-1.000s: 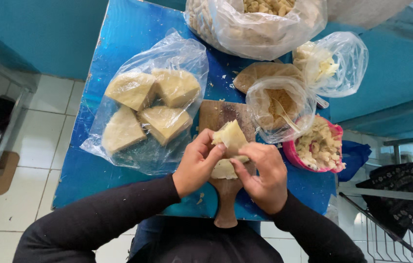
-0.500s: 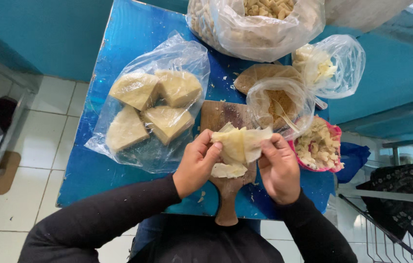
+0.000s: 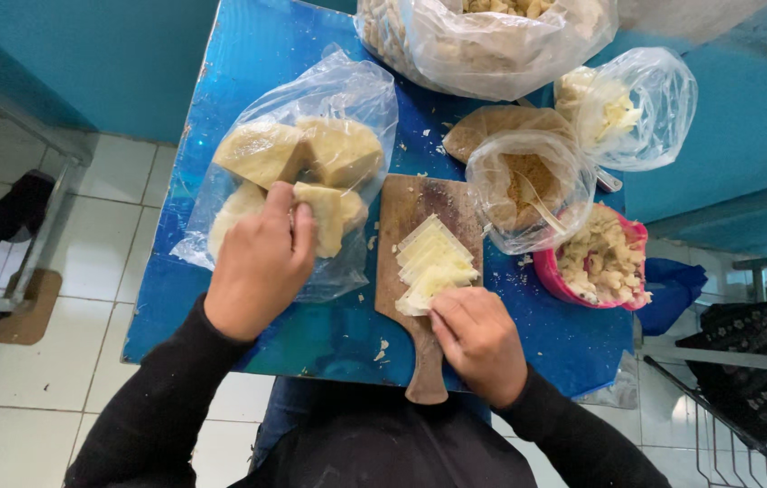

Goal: The person cuts a large white food block into smaller pieces with a knife on a wooden board, tears pieces by hand, dips them into a brown powder, and places the coated pieces into a pink bowl. They also move finished pieces into a plastic bag on the table.

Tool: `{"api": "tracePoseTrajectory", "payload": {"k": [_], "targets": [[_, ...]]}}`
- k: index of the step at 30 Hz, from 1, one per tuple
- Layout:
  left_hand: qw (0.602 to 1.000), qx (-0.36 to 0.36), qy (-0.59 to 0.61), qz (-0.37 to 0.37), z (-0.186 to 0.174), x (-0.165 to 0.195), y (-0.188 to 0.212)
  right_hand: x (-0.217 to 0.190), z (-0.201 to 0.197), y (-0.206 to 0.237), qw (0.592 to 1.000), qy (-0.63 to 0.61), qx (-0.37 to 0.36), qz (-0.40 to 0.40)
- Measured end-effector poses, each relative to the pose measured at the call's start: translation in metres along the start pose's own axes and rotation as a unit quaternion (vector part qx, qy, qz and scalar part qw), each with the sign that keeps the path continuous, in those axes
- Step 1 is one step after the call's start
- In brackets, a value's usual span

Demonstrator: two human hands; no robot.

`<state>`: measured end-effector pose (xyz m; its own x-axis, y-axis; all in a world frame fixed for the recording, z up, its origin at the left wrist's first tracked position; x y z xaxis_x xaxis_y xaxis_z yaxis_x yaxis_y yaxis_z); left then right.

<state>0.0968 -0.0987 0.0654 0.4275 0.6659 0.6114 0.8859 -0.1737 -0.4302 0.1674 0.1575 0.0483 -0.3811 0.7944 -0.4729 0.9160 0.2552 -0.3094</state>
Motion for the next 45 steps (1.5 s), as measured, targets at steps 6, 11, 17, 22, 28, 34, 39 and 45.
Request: {"api": "tracePoseTrajectory", "payload": {"k": [6,11,17,22,28,34,39,45], "targets": [[0.981,-0.057,-0.178,-0.043,-0.005,-0.007,0.016,-0.008,0.002,0.006,1.0,0.01,-0.018,-0.004],[0.977,0.029,-0.212,-0.018,-0.02,0.009,0.024,-0.01,0.004,0.009,0.999,0.027,-0.014,-0.009],[0.989,0.051,-0.099,0.099,0.019,0.055,0.043,-0.013,0.001,0.012,1.0,0.02,-0.023,0.002],[0.991,-0.042,-0.026,0.125,0.077,0.073,0.047,0.001,-0.013,0.008,0.998,-0.03,0.035,0.053],[0.989,-0.077,-0.081,0.1,0.106,0.071,0.049,0.037,-0.004,0.004,0.979,-0.004,0.016,0.202],[0.981,-0.073,-0.125,0.127,0.113,0.079,0.053,0.049,0.006,0.007,0.977,-0.023,-0.003,0.212],[0.975,-0.061,-0.146,0.154,0.115,0.087,0.05,0.043,0.005,0.011,0.985,0.022,0.049,0.164],[0.976,-0.06,-0.144,0.154,0.117,0.089,0.047,0.042,-0.002,0.01,0.984,0.06,0.053,0.16]]}}
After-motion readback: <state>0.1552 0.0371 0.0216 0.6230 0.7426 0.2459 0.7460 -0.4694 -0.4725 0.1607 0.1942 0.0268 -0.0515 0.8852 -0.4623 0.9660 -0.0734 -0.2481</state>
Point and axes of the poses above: each hand's wrist, its own y-axis away from the middle knuckle, its own z-axis out of the palm, x = y × z, the point moved 5 cm from there along -y, towards the middle knuckle, and after that the axes turned 15 degrees about z, right-handed, at the moved point
